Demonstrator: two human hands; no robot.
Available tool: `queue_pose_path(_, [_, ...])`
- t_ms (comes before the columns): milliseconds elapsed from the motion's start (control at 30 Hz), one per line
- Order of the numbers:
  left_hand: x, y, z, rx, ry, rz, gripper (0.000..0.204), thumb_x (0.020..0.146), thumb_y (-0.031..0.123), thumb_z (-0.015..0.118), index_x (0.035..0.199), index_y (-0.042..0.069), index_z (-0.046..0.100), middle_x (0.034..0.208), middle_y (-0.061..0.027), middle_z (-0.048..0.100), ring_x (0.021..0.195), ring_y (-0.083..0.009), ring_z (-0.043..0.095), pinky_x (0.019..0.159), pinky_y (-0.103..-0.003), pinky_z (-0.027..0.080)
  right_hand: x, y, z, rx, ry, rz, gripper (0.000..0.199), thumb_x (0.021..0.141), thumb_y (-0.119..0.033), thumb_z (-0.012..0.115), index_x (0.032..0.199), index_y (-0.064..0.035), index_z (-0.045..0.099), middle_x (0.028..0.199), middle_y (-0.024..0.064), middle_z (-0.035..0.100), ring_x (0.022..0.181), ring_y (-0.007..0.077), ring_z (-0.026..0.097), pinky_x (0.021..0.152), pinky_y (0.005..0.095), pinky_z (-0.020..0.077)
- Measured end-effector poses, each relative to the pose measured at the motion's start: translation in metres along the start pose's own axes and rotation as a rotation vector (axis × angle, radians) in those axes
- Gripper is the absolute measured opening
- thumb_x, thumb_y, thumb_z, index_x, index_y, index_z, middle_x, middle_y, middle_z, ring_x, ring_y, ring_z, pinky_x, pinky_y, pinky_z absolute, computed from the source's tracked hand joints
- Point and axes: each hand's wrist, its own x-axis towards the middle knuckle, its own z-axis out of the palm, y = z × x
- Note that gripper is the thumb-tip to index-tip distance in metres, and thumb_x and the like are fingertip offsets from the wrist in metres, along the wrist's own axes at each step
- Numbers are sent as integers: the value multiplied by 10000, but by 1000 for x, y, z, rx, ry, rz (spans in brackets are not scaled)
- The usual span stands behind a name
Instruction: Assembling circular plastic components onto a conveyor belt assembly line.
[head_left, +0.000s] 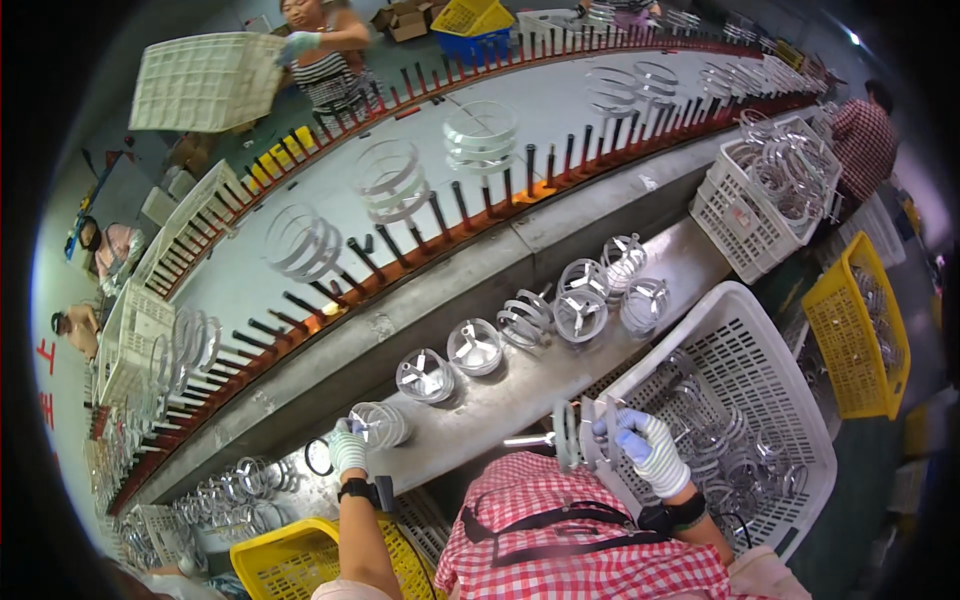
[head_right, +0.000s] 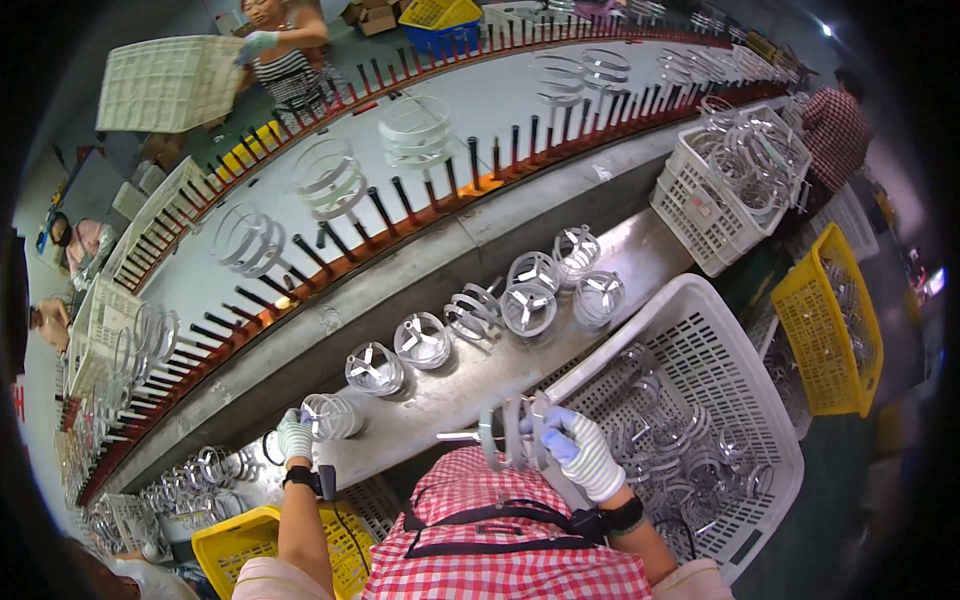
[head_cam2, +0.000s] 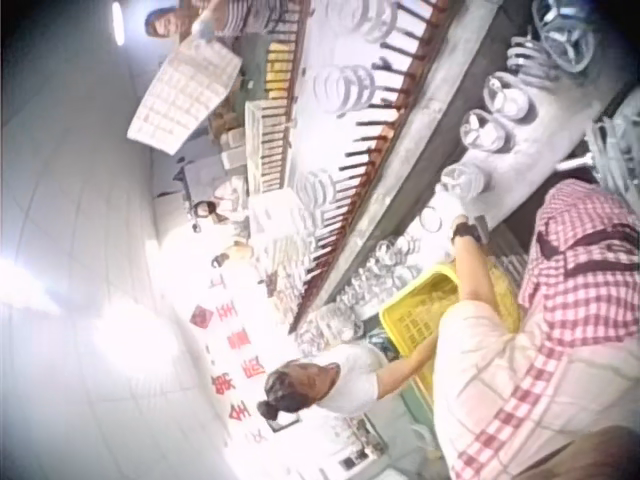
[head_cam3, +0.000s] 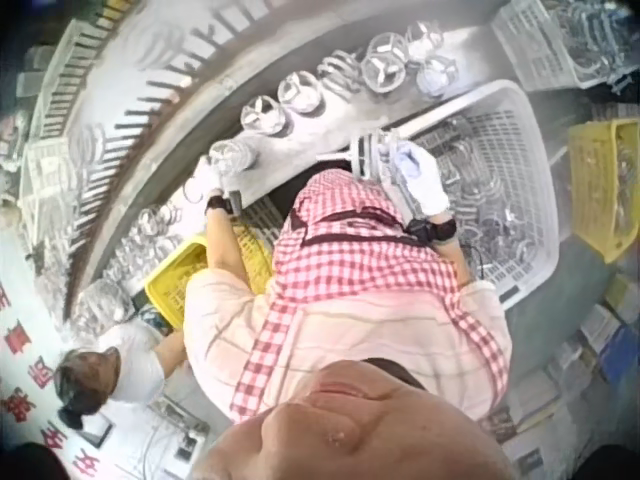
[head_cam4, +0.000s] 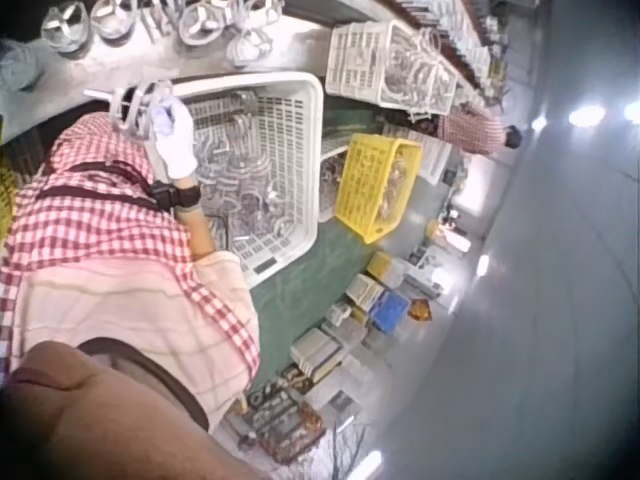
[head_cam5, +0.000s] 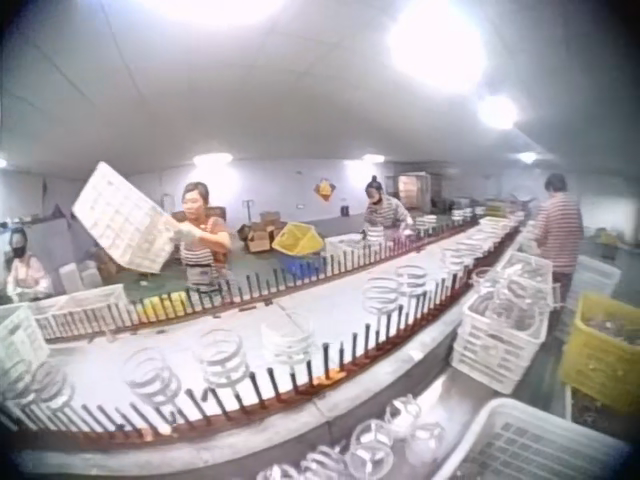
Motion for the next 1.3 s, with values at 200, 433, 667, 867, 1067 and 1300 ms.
queue_pose_path(200, [-11,51,-28,-142,170,129,393,748,213,638,1084,30,547,1026,-203,577,924,-368,559,781,-406,456,25,1,-4,187,-14,-4,149,852,-122,496,860,-1,583,971,109,615,856,170,579,799,312,449])
queue_pose_path(433, [-84,188,-72,-424,-213,1115,533,701,299,655,1139,29,513,1142,-199,513,1045,-381,490,922,-418,394,51,24,-4,-12,-168,-78,171,855,-99,495,961,3,583,902,63,614,819,127,557,756,269,451])
queue_pose_path(667, [-74,239,8,-467,-891,1272,394,807,183,569,1165,32,505,1079,-199,562,1012,-330,538,858,-365,443,73,-13,-21,-446,-139,-384,223,809,-195,568,940,-17,545,887,165,599,812,294,596,720,361,471])
queue_pose_path(867, [-19,351,-15,-1291,-905,767,348,915,293,437,1123,38,551,1054,-50,588,945,-165,556,823,-288,443,57,-47,-76,-565,505,-453,294,837,-218,565,1044,-10,547,989,153,579,829,249,592,730,330,473])
queue_pose_path(1067, [163,460,42,-736,399,991,279,897,133,432,1145,25,500,1099,-76,561,958,-199,523,850,-319,427,17,22,-128,-326,775,-221,197,884,-142,511,1028,-15,557,957,88,592,874,155,560,785,275,444])
queue_pose_path(1300, [364,400,69,-421,522,879,244,821,91,463,1037,24,555,1030,-99,607,833,-234,583,771,-341,463,-25,85,-167,-493,985,-25,189,870,-158,505,963,-14,585,911,155,612,860,283,584,773,347,447])
